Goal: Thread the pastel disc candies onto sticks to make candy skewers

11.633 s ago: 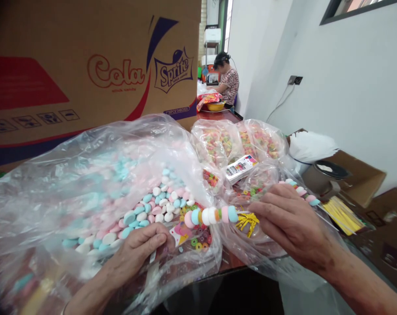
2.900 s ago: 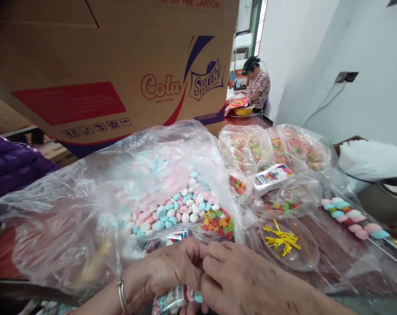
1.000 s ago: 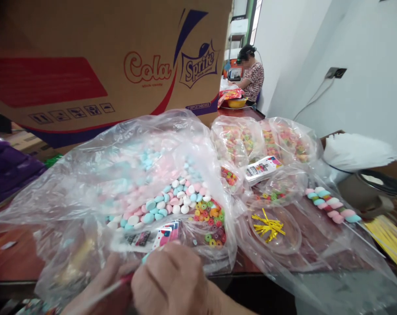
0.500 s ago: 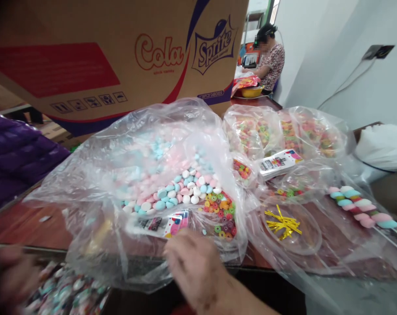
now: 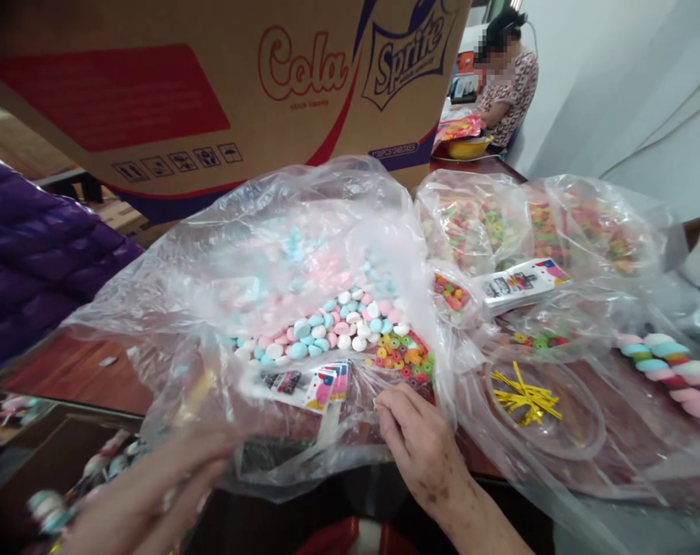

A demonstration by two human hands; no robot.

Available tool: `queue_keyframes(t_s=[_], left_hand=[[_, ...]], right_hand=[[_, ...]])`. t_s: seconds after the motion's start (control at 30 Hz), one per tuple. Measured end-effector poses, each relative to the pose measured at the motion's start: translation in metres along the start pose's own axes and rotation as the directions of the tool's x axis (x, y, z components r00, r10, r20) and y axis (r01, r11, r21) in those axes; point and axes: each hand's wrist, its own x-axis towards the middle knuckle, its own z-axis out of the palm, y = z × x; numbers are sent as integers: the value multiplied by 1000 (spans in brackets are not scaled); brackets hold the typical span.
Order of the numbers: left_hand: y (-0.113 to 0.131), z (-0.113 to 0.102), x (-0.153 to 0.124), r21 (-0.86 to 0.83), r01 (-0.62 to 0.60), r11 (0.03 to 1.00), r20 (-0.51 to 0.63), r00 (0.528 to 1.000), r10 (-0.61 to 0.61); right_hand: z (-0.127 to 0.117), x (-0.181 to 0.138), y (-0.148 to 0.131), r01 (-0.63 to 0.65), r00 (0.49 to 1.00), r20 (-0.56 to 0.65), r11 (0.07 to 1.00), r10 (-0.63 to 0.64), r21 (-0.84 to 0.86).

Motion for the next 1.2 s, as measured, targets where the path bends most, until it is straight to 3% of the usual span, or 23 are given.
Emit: queue_keyframes(t_s=[0.03,0.1,0.2,0.3,0.6,0.73,0.87,0.97,1.03,1.1,1.2], left_hand=[[3,14,9,2,-90,996,90,992,89],[6,42,29,41,-149,988,72,987,146],[2,69,52,291,-2,957,179,983,-52],[-8,76,62,417,100,903,247,944,-219],[-30,86,62,302,73,950,241,959,-150],[-30,80,62,237,62,970,222,968,-116],[-9,69,64,106,-6,994,148,989,-10],[14,72,67,5,-147,989,49,988,146],[27,78,69,-19,-219,975,26,975,220],[35,85,71,-56,-259,964,37,965,261],[42,89,77,-117,-257,959,41,964,264]], right_hand=[[1,0,1,-4,1000,4,1000,4,3],[2,-1,2,-10,1000,7,1000,10,13],[2,-1,4,-15,1000,9,999,15,32],[3,-1,4,-15,1000,14,1000,15,24],[2,0,2,-32,998,45,999,33,-17],[2,1,3,-57,998,36,998,55,35],[-3,8,-8,-180,983,-8,965,185,191],[-8,18,-25,-365,930,109,857,350,364],[-11,25,-34,-432,901,182,781,394,452],[-13,29,-38,-434,898,172,757,405,489],[-22,30,-36,-369,924,66,831,377,416]])
